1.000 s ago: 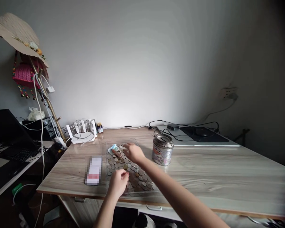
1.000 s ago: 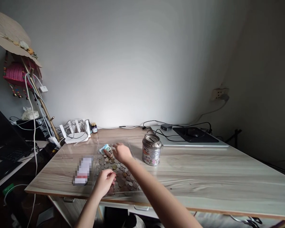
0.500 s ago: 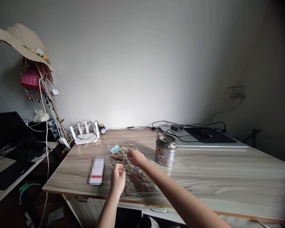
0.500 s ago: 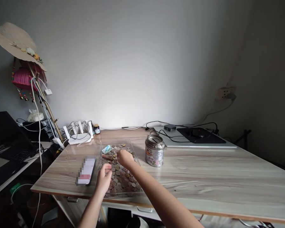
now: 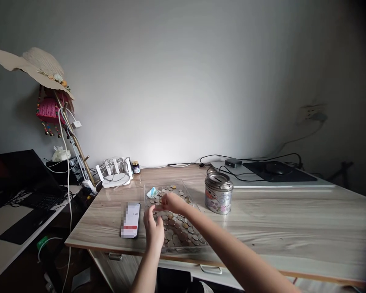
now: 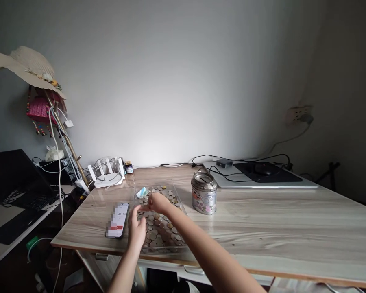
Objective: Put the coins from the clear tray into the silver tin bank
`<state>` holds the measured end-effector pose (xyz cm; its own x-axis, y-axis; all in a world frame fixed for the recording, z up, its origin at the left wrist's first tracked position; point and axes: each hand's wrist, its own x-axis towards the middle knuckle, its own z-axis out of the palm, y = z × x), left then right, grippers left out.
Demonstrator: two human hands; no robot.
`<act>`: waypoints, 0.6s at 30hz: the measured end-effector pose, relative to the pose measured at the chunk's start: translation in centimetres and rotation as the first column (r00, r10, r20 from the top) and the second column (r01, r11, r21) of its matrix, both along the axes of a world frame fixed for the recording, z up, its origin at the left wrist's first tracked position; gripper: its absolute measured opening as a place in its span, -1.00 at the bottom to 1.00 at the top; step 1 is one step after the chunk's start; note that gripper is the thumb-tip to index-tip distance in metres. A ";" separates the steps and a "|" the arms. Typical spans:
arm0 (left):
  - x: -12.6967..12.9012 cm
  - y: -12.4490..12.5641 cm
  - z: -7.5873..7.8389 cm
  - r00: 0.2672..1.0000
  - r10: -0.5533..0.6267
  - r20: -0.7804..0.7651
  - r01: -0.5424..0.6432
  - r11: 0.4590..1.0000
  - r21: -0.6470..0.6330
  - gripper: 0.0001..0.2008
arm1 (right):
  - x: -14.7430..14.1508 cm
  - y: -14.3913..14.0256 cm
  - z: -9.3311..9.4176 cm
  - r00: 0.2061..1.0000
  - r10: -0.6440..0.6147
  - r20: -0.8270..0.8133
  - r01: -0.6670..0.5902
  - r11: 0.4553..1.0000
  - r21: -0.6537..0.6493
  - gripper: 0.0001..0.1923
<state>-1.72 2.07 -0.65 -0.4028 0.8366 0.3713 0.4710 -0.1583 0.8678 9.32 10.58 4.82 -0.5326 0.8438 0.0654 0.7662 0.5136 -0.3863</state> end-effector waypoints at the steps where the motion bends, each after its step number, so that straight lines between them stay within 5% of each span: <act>1: 0.1 -0.1 0.1 1.000 0.001 -0.019 -0.001 1.000 0.022 -0.67 | 1.2 -0.4 0.3 0.996 0.081 -0.030 -0.082 0.997 -0.017 -0.85; 4: 0.6 0.0 0.1 0.975 -0.214 0.065 0.222 0.960 -0.172 -0.70 | 4.8 -1.8 1.0 0.964 0.216 -0.156 -0.227 0.972 -0.055 -0.85; 7: 1.1 0.1 0.0 0.857 -0.452 0.248 0.514 0.786 -0.344 -0.60 | 6.7 -2.7 1.1 0.933 0.205 -0.296 -0.240 0.967 -0.087 -0.84; 12: 1.1 -0.3 0.3 0.806 -0.477 0.351 0.570 0.785 -0.243 -0.59 | 6.2 -3.6 -0.2 0.840 0.061 -0.539 -0.299 0.881 -0.366 -0.71; 18: 0.9 -0.6 1.2 0.721 -0.454 0.524 0.627 0.748 -0.215 -0.53 | 5.6 -4.1 -1.0 0.719 0.088 -0.690 -0.343 0.908 -0.241 -0.76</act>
<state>-0.81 1.42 0.59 0.1251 0.9885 -0.0849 -0.0151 0.0875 0.9961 14.87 6.48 3.86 -0.6326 0.7458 0.2086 0.1409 0.3758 -0.9159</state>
